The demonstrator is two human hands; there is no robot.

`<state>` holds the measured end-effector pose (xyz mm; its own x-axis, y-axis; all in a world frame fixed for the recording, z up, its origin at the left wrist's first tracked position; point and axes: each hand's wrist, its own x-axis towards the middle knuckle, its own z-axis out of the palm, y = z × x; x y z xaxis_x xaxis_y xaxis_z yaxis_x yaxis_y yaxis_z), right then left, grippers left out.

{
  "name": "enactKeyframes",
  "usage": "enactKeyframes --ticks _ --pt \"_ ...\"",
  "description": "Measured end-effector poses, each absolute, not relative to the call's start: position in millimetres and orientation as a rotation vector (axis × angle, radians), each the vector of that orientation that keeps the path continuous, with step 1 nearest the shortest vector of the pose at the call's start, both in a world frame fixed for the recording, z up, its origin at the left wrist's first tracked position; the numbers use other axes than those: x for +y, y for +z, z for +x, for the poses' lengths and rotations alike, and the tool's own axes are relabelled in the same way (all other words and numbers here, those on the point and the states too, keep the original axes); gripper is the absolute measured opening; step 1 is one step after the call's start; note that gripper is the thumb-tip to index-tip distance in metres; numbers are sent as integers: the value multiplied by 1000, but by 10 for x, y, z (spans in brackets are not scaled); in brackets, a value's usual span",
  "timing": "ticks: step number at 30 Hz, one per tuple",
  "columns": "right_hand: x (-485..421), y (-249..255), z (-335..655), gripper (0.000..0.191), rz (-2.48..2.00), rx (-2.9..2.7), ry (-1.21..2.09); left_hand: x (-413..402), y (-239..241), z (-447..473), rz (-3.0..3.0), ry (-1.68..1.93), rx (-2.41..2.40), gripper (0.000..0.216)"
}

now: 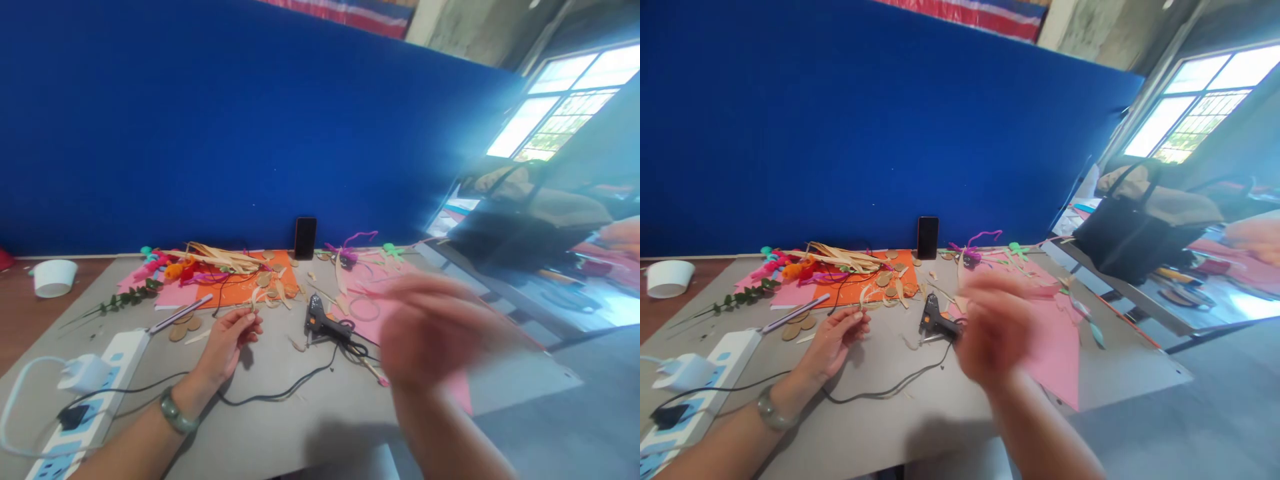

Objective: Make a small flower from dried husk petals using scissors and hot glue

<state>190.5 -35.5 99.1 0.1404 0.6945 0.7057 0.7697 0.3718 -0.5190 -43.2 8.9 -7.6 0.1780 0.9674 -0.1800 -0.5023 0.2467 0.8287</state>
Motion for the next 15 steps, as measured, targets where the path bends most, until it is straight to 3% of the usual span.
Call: enactKeyframes --ticks 5,12,15 --pt "-30 541 1529 13 -1150 -2143 127 111 -119 -424 731 1205 820 26" --pt "80 4 1216 24 -1111 -1558 1117 112 -136 -403 717 1189 849 28" --pt "44 -36 1145 23 -1061 -1359 1376 110 -147 -390 690 1186 861 24"
